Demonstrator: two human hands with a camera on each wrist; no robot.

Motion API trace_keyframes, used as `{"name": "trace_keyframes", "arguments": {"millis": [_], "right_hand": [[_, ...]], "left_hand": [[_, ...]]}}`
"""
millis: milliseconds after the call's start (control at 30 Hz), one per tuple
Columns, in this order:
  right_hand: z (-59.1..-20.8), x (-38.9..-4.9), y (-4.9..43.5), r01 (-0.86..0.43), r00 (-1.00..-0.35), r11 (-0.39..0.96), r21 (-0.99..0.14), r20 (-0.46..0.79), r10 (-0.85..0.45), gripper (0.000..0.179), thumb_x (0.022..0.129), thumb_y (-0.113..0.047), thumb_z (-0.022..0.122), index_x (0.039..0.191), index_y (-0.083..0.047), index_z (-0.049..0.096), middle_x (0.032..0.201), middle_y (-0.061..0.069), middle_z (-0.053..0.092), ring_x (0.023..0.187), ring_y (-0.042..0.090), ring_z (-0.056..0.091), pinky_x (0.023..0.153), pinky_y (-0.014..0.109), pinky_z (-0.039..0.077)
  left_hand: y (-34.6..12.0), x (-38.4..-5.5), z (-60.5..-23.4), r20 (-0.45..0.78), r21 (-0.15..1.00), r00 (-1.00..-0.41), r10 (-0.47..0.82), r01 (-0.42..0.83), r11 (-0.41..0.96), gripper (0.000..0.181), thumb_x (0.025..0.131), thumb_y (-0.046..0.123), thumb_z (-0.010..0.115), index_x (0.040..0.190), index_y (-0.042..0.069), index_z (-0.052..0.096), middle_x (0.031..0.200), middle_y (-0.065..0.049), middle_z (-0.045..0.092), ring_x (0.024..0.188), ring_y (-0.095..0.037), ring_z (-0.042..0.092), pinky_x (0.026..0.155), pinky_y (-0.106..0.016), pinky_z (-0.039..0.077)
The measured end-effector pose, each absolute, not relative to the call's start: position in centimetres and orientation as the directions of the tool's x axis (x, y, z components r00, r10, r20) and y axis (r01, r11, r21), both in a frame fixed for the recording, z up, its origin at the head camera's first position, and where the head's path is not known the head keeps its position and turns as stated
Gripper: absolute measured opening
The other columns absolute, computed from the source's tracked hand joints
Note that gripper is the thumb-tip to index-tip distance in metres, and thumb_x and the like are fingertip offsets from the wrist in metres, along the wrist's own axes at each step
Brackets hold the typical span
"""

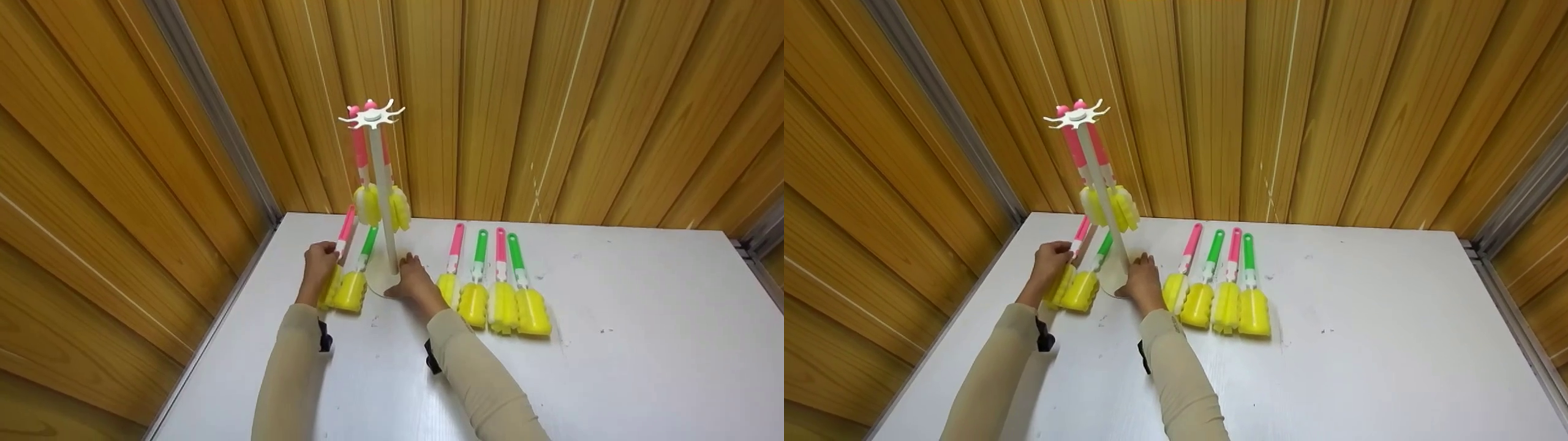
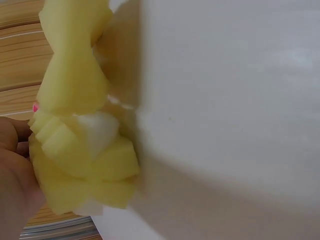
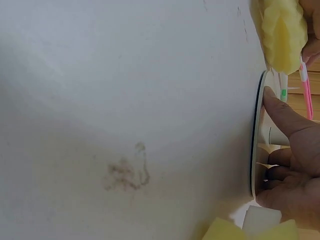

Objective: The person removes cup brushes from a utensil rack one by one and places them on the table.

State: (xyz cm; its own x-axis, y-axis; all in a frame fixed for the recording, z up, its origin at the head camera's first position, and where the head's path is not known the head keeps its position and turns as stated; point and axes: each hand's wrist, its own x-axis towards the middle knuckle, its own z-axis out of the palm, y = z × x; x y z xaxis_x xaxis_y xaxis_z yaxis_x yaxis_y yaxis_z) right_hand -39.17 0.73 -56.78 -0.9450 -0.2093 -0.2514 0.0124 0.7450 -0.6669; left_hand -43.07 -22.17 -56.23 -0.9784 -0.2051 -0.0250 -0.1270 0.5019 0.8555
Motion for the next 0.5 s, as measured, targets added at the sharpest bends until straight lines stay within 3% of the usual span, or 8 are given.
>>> {"name": "trace_keyframes", "arguments": {"millis": [300,500], "right_hand": [[-57.0,-39.4,0.6,0.042,-0.940,0.720,-0.693,-0.272,-0.206,0.098,0.083,-0.025,0.087,0.158,0.000,0.028,0.168,0.017,0.015,0.156,0.034,0.012,0.123,0.050,0.017],[-57.0,-39.5,0.9,0.042,-0.938,0.720,-0.692,-0.277,-0.211,0.100,0.084,-0.026,0.086,0.158,0.001,0.025,0.168,0.018,0.014,0.155,0.036,0.013,0.123,0.051,0.017]], "left_hand": [[-21.9,-43.2,-57.0,-0.131,0.842,-0.967,-0.220,-0.226,0.490,0.033,0.102,0.005,0.056,0.133,-0.005,0.061,0.130,-0.021,0.063,0.118,-0.028,0.059,0.105,-0.043,0.049],[-21.7,-43.6,-57.5,-0.117,0.818,-0.974,-0.196,-0.206,0.536,0.033,0.102,0.005,0.056,0.133,-0.005,0.062,0.130,-0.020,0.064,0.120,-0.028,0.059,0.105,-0.042,0.048]]}}
